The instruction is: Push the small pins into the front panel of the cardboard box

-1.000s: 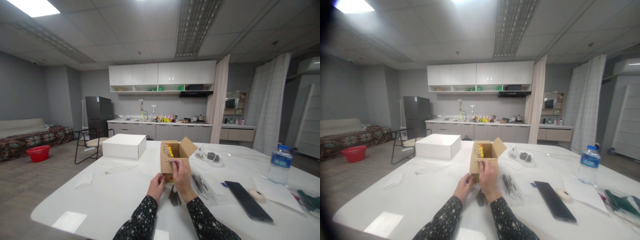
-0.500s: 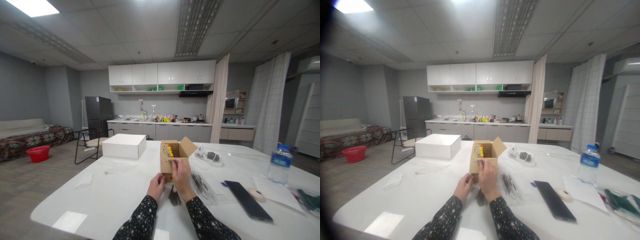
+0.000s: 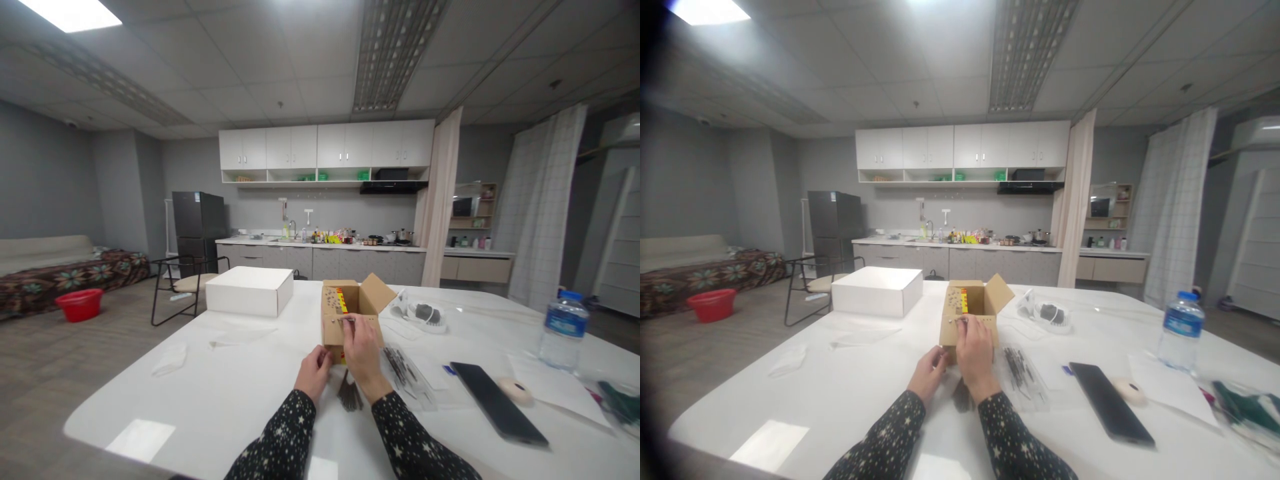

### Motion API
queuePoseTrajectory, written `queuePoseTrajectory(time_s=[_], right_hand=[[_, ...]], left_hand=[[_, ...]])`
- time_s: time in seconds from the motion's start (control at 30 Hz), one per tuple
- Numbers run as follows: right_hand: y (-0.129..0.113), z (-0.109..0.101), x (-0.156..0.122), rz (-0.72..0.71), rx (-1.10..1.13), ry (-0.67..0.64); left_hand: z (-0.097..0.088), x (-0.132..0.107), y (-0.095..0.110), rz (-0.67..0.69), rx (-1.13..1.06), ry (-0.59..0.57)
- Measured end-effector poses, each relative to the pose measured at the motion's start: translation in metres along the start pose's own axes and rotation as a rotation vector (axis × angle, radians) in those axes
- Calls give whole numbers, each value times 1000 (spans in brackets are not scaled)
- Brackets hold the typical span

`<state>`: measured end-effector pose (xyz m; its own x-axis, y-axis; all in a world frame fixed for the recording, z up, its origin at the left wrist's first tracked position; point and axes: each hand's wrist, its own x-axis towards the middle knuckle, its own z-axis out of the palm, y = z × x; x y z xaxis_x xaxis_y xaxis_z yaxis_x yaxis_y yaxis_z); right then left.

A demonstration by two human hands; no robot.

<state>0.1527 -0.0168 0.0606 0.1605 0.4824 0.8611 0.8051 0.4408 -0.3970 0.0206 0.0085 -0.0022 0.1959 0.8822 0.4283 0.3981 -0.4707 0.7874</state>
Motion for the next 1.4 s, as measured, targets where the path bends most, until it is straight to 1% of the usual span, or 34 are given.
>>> queuePoseTrajectory(time_s=[0.1,0.3,0.4,0.53,0.73,0.9,1.03,1.17,1.3,1.4], right_hand=[[-7,-3,9,24,-67,-57],[-16,-7,26,49,-186,-220],[-16,-7,31,67,-216,-257],[-17,-6,35,71,-217,-265],[-18,-8,37,2,-205,-250],[-19,-8,38,-54,-222,-262],[-21,-11,41,-51,-209,-274],[-24,-15,42,-75,-198,-282],[-26,-16,41,-38,-225,-268],[-27,-16,41,-60,-220,-269]], left_hand=[[-1,0,0,-3,2,-7],[1,0,-3,-7,0,2],[1,1,-3,-2,-10,11],[1,1,-3,0,-13,9],[-1,0,-1,-2,1,2],[-1,-1,-1,-12,3,-10],[-1,-1,-1,-13,-7,3],[-2,-1,1,-22,-17,-8],[-3,-1,2,-24,-15,-19],[-3,-2,2,-21,-15,-16]])
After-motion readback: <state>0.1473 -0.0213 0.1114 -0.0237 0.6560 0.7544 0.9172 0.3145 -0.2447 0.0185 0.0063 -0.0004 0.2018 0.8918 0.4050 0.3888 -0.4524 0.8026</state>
